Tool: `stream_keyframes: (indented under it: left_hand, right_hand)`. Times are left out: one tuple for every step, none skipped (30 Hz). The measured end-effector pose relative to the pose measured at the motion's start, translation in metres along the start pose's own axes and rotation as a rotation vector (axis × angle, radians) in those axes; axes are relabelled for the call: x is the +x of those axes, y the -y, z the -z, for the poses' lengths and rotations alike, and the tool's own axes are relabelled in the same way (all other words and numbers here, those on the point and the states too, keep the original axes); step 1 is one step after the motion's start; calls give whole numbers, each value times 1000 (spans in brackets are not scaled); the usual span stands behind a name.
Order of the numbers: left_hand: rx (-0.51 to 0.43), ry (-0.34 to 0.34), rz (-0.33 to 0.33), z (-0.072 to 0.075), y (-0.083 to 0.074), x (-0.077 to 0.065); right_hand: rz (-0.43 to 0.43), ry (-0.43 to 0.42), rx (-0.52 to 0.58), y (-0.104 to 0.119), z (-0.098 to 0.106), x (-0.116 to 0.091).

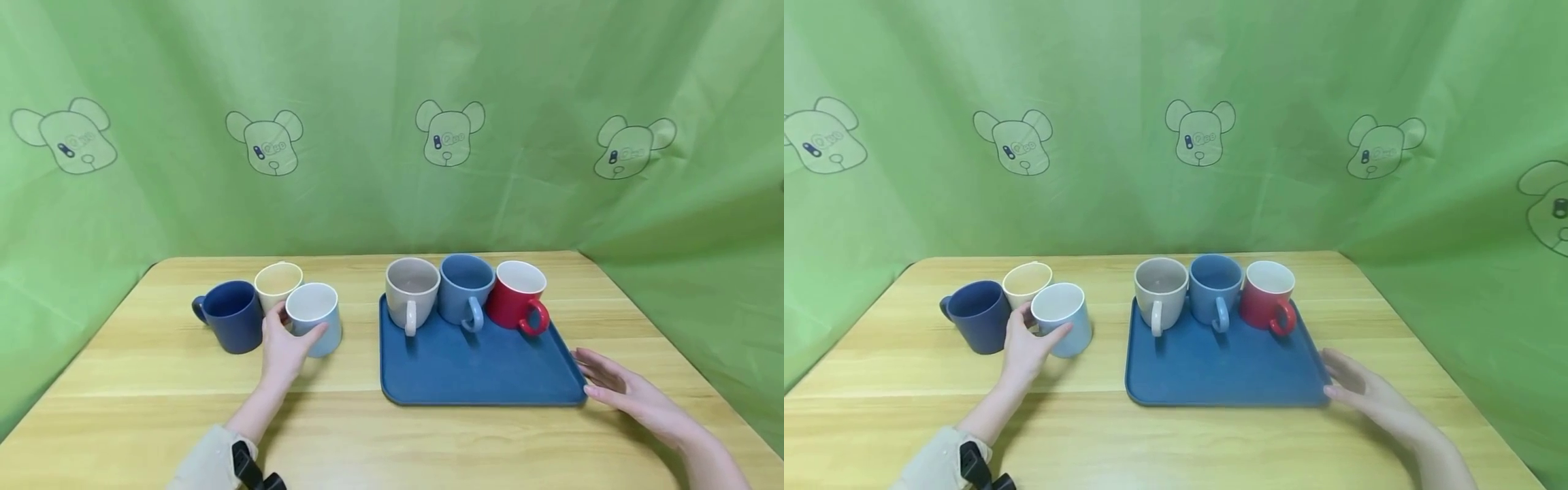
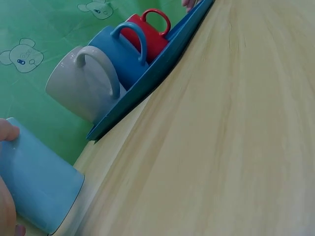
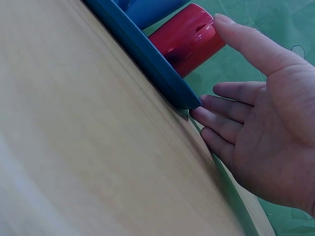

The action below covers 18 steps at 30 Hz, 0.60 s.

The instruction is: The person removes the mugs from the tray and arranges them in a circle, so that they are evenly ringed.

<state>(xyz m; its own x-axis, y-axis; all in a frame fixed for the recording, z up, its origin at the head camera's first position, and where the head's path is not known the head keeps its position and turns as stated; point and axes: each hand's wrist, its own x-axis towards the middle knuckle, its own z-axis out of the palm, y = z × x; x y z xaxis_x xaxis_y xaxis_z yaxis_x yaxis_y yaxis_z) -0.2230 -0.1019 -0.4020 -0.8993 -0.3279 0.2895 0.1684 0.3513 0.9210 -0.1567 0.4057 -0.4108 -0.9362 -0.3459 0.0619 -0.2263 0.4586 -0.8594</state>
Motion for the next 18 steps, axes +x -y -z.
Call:
stream_keyframes:
  left_hand:
    - [-1,1,-1,1,0,0]
    - [-2,4,-2,1,0,1]
    - [-4,8,-2,1,0,1]
    - [-5,10,0,2,0,1]
    - [-8,14,2,2,-1,1]
    - [-10,15,5,2,0,1]
    - [-18,15,8,3,-1,1]
    - [-25,14,12,3,0,0]
    - [-37,12,17,4,-1,0]
    - [-48,9,23,5,-1,-1]
    - [-60,5,32,6,-2,-2]
    - [-72,0,40,7,-4,-3]
    - [-83,-4,50,9,-5,-4]
    - [-88,-8,61,10,-7,-5]
    - [-94,-10,71,12,-9,-7]
    - [-98,-11,79,13,-11,-9]
    - [-104,-11,81,14,-13,-11]
    - [-107,-5,81,16,-16,-13]
  right_hand:
    - [5,-2,0,0,0,0]
    - [8,-4,-2,0,0,0]
    - [13,-6,-3,0,1,-1]
    - [15,-7,-3,-1,1,-1]
    - [16,-7,-4,-1,1,0]
    - [16,-7,-3,-1,1,0]
    - [14,-6,0,-1,1,0]
    - [10,-3,1,-1,1,0]
    - [7,-1,4,-1,0,0]
    - [3,-1,7,-1,0,0]
    - [1,1,10,-1,0,0]
    - [-1,2,14,-2,0,0]
    - [-1,3,16,-1,0,0]
    - [1,2,18,-2,0,0]
    - [5,2,19,-1,0,-1]
    - [8,0,20,-1,0,-1]
    - [12,-2,20,-1,0,-1]
    - [16,-7,18,-1,0,-1]
